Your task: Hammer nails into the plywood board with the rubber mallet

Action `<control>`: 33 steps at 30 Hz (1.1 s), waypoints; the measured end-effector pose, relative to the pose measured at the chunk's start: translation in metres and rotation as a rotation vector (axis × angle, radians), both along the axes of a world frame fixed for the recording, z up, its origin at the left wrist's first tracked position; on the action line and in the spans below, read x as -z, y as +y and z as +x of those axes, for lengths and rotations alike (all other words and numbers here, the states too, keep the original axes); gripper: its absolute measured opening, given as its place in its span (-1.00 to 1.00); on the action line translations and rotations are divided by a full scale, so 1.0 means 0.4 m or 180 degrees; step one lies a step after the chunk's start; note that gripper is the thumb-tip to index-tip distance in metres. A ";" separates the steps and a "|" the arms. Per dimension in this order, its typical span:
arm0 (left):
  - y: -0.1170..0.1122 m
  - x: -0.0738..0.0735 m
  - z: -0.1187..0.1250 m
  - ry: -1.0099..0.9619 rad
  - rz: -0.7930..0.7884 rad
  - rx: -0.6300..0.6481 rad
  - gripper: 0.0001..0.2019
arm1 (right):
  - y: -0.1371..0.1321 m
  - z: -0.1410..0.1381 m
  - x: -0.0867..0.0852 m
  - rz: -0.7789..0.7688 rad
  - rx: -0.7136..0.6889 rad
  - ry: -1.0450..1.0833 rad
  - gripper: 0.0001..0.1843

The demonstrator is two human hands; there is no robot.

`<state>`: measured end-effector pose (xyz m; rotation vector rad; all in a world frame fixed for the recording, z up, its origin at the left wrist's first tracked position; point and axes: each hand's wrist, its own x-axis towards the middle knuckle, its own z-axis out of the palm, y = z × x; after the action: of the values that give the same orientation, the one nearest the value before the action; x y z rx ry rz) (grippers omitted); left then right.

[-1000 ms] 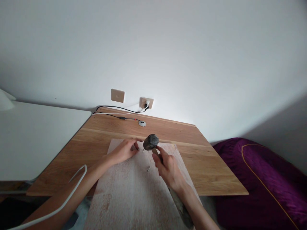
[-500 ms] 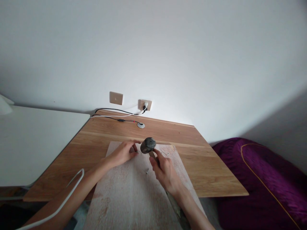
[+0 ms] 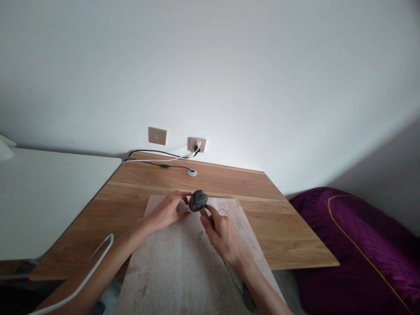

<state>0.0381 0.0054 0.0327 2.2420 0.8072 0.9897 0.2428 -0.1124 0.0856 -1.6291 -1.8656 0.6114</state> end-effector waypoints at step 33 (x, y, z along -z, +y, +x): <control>0.002 0.015 -0.002 -0.0041 0.0015 0.0117 -0.30 | 0.003 -0.029 -0.007 0.0110 -0.0076 -0.0052 -0.56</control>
<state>0.0374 0.0063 0.0268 2.2440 0.7562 0.9888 0.2313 -0.1113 0.0886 -1.5964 -1.8997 0.5743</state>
